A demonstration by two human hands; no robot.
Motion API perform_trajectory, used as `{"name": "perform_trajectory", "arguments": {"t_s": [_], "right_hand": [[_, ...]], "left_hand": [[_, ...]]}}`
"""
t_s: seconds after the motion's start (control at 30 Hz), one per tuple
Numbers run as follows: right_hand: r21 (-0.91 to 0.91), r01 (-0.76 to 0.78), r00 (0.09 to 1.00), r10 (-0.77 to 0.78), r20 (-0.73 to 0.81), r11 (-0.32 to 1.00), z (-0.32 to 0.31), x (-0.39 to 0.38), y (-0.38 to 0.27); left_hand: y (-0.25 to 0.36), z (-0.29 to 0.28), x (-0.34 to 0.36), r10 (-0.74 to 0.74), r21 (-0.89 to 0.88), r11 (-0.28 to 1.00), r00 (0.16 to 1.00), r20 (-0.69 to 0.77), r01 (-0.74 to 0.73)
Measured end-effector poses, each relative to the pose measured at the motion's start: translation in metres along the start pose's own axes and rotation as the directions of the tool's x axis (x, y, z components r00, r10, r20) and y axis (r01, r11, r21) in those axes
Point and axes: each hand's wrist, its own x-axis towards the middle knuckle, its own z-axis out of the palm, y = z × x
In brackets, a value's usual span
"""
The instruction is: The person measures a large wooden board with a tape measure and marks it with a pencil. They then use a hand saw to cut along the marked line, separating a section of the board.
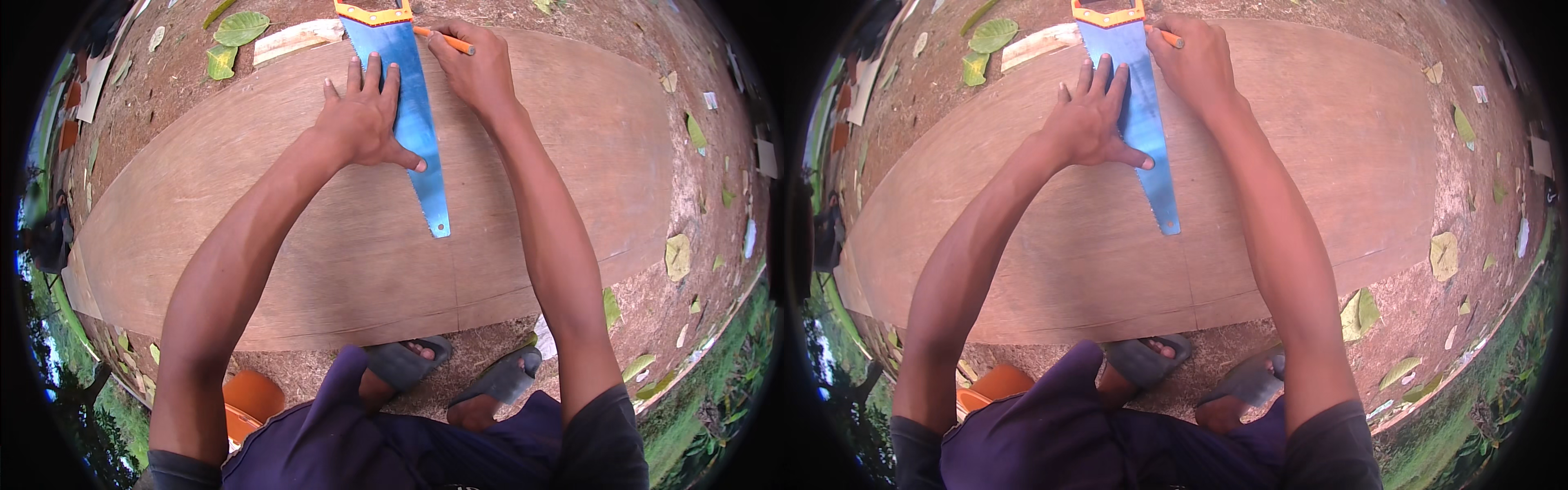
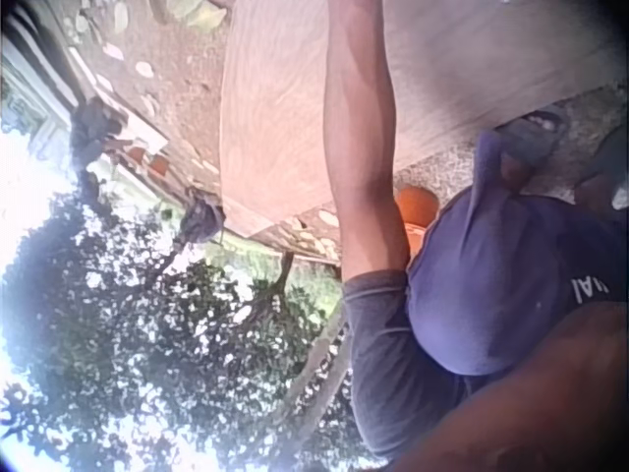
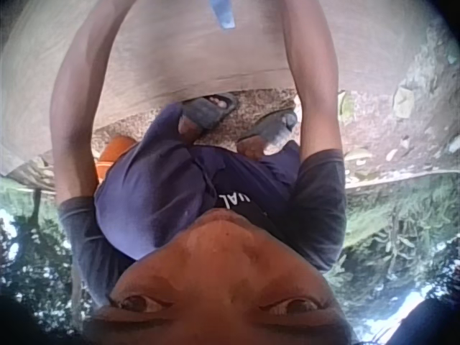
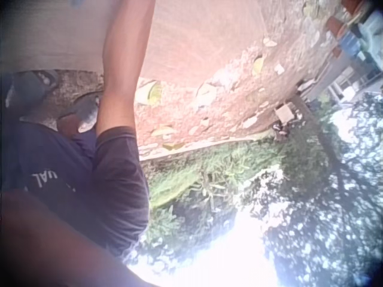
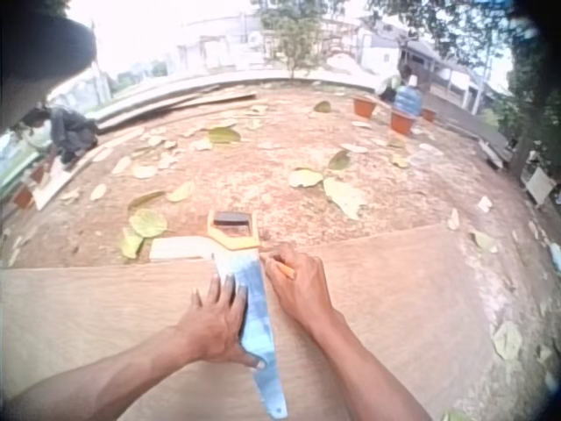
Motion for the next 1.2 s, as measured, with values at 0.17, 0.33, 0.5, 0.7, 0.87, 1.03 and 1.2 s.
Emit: {"name": "perform_trajectory", "arguments": {"t_s": [0.17,0.33,0.5,0.7,0.87,1.03,1.2], "right_hand": [[-0.046,0.026,1.000,-0.027,-0.006,0.999,0.003,0.012,0.015],[-0.108,-0.059,0.989,0.073,0.128,0.992,-0.014,-0.002,-0.006],[-0.067,-0.224,0.930,0.234,0.283,0.972,-0.058,-0.067,-0.055],[-0.065,-0.352,0.831,0.344,0.437,0.934,-0.110,-0.157,-0.090],[-0.007,-0.282,0.894,0.266,0.360,0.959,-0.114,-0.187,-0.088],[0.050,-0.424,0.879,0.398,0.261,0.904,-0.114,-0.190,-0.092],[0.194,-0.355,0.927,0.371,-0.051,0.915,-0.102,-0.202,-0.082]], "left_hand": [[0.002,-0.002,0.002,-0.002,0.000,1.000,1.000,-0.002,0.002],[0.001,-0.002,0.002,0.001,-0.016,1.000,1.000,0.005,-0.001],[0.001,-0.004,0.001,-0.022,-0.017,1.000,0.999,0.034,0.022],[0.001,-0.001,0.001,-0.026,-0.008,1.000,0.999,0.028,0.027],[-0.001,0.004,0.006,0.003,-0.033,0.999,1.000,-0.024,-0.004],[0.001,0.001,0.003,-0.033,-0.037,0.999,0.999,0.013,0.033],[0.001,0.002,-0.002,-0.029,-0.035,0.999,0.999,-0.018,0.029]]}}
